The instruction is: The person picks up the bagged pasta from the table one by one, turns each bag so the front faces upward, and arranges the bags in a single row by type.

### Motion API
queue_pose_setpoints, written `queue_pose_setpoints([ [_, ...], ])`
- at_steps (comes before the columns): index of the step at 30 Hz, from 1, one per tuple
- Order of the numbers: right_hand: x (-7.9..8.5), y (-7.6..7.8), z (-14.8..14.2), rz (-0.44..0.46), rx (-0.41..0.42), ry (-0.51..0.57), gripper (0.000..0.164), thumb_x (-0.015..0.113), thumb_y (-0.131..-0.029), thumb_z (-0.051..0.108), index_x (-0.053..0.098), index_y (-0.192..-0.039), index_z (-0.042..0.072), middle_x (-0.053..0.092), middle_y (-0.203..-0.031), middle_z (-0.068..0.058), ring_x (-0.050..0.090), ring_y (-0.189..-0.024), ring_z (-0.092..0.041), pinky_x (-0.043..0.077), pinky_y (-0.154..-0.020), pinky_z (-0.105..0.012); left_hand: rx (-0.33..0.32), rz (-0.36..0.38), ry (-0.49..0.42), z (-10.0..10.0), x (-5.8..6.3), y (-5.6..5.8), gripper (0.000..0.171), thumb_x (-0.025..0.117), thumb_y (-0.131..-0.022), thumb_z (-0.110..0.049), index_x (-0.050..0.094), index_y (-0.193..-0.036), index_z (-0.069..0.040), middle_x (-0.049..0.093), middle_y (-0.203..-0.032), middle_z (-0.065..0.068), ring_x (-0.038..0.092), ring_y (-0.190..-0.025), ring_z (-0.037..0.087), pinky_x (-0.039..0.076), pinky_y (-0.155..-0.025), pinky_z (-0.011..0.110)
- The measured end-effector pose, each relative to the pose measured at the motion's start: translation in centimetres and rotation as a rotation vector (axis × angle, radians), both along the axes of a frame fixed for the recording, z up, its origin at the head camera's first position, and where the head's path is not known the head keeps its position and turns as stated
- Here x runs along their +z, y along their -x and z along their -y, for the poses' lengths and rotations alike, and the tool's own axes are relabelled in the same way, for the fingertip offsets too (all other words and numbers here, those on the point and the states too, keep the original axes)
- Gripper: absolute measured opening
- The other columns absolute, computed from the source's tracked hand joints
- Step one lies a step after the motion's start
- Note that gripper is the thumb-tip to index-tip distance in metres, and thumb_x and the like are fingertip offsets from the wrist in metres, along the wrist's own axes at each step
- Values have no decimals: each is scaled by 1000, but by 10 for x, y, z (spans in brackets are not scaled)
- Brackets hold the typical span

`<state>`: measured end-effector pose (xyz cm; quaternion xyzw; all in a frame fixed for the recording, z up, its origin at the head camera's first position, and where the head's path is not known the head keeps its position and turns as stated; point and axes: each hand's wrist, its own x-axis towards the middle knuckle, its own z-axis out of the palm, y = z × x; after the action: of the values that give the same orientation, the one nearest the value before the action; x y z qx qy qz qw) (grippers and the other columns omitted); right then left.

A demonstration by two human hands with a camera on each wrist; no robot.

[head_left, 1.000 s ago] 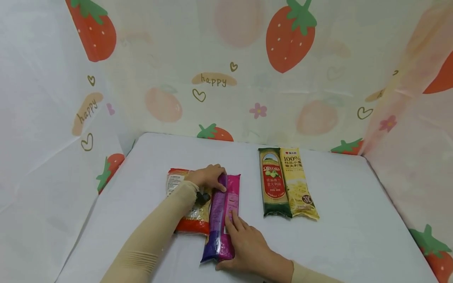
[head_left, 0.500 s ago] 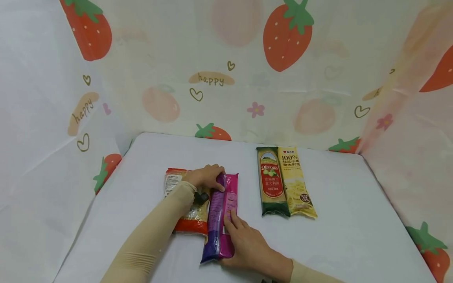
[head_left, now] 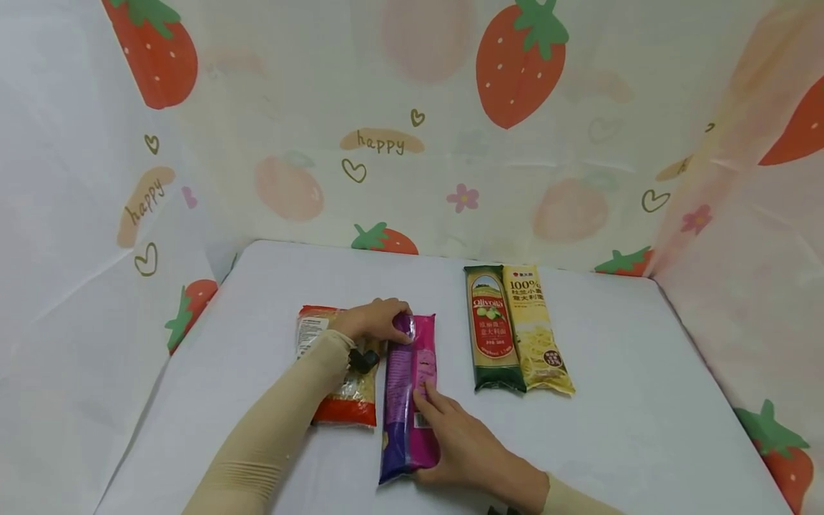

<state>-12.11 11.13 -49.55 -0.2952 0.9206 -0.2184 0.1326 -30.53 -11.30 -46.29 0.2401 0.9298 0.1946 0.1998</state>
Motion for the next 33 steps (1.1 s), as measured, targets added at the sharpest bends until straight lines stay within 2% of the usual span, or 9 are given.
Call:
queue_pose_setpoints([
  [4,0,1,-5,19,-2,22,119,94,-78,52,32,-169,7,23,-176,-19,42,-154,-35,49,-116,-49,-2,-19,-48,0,-1,2,51,78,-101,-33,62,-142,-7,63,-137,14,58,-123,30,49,-111,50],
  [10,0,-1,-14,10,2,90,120,96,-78,46,30,-169,3,21,-176,-21,38,-155,-37,44,-119,-50,-52,-62,-123,0,4,4,47,77,-102,-28,63,-138,-3,63,-133,16,59,-122,28,49,-113,46],
  [15,1,-1,-21,-30,8,127,121,97,-78,44,29,-169,2,20,-176,-20,37,-156,-36,42,-120,-50,-35,-37,-169,4,10,5,49,76,-102,-29,61,-142,-4,58,-136,19,54,-123,29,49,-111,48],
  [20,3,0,-23,-52,12,158,121,97,-78,42,29,-169,1,20,-177,-19,34,-158,-36,41,-121,-49,-6,42,-256,8,16,6,49,74,-104,-29,57,-143,-6,61,-141,20,58,-130,32,50,-113,49],
  [23,4,0,-25,-66,16,174,119,98,-78,39,30,-168,0,21,-176,-20,34,-158,-37,41,-120,-51,15,172,-373,8,16,5,46,71,-106,-22,52,-143,-4,60,-138,23,66,-121,34,58,-104,49],
  [27,4,0,-27,-72,15,186,118,99,-78,36,30,-168,0,20,-177,-20,33,-158,-38,42,-120,-51,77,359,-535,9,12,4,42,67,-108,-15,46,-143,-7,55,-134,24,72,-106,34,65,-87,48],
  [29,4,0,-29,-70,12,197,119,99,-78,36,30,-168,1,18,-177,-18,32,-159,-37,41,-121,-49,93,385,-573,9,8,5,40,67,-108,-16,45,-142,-9,57,-132,24,73,-100,31,66,-84,48],
  [33,7,2,-32,-71,7,241,118,99,-77,34,31,-168,3,18,-177,-17,31,-159,-36,41,-121,-49,100,363,-607,8,8,5,40,66,-108,-18,45,-142,-11,63,-126,23,72,-96,28,65,-84,48],
])
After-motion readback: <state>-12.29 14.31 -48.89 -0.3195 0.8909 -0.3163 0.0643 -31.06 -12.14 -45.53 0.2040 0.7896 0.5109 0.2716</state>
